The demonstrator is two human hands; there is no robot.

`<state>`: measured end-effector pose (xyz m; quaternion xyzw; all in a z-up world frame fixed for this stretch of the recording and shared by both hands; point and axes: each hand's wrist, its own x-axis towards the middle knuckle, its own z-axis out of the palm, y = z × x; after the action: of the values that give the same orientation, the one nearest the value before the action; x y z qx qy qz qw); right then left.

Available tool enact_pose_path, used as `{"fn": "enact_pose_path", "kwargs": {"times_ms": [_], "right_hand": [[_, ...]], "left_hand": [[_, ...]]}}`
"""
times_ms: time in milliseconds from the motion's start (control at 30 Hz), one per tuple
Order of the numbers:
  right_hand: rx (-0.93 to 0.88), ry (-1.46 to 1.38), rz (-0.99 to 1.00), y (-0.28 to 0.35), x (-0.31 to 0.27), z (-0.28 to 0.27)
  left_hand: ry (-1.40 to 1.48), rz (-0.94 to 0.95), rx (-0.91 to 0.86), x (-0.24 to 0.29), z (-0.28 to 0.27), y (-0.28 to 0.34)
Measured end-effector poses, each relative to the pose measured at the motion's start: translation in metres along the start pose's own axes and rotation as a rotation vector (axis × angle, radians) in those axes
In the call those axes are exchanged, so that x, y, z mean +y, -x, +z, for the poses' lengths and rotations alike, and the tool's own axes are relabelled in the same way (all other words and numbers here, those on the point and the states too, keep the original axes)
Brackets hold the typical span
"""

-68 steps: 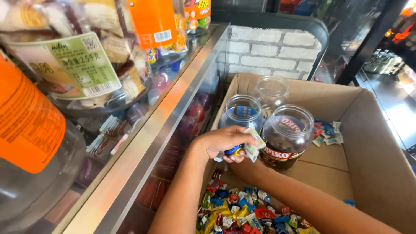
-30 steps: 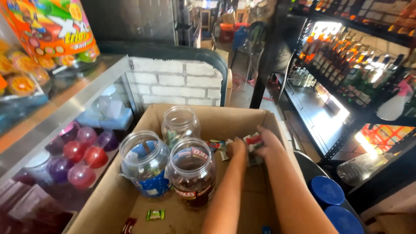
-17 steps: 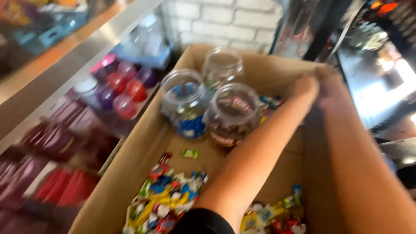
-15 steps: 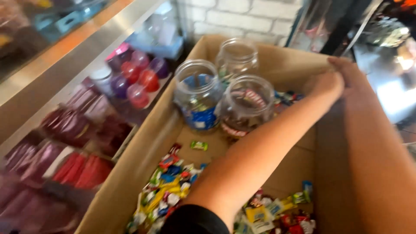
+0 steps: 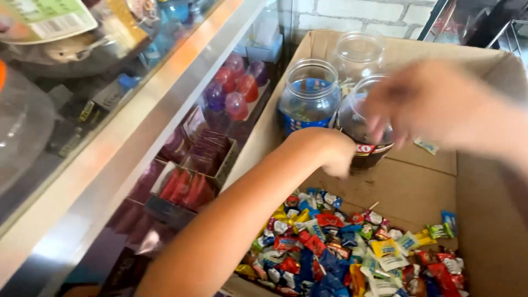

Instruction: Sorting various candies from a cardboard box into plastic jars.

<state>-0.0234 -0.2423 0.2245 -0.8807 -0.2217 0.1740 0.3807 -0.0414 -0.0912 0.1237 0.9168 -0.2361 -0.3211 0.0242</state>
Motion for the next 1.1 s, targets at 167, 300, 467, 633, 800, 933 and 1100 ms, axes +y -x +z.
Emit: {"fn": "enact_pose_path", "kwargs": {"times_ms": [167, 300, 467, 633, 800, 933, 1100], "right_hand": [[-0.374, 0.889, -0.368, -0.004, 0.077, 0.115], [-0.319, 0.784, -0.706, -0.011, 0.137, 0.156], [-0.382, 0.728, -0.613, -0.014, 0.155, 0.160], [-0.398, 0.575, -0.479, -0.020, 0.153, 0.151], [-0.429, 0.287, -0.213, -0.027, 0.143, 0.132], [-0.441, 0.048, -0.035, -0.035, 0.144, 0.119], [-0.558, -0.587, 0.226, -0.045, 0.170, 0.113]], "left_hand": [[0.107, -0.213, 0.372, -0.099, 0.076, -0.067], [0.120, -0.263, 0.426, -0.122, 0.118, -0.091], [0.061, -0.336, 0.459, -0.114, 0.138, -0.108], [0.031, -0.294, 0.407, -0.110, 0.163, -0.150], [0.149, -0.353, 0.286, -0.105, 0.154, -0.139], [0.139, -0.406, 0.150, -0.116, 0.157, -0.147], [0.067, -0.396, 0.083, -0.122, 0.146, -0.132]]}}
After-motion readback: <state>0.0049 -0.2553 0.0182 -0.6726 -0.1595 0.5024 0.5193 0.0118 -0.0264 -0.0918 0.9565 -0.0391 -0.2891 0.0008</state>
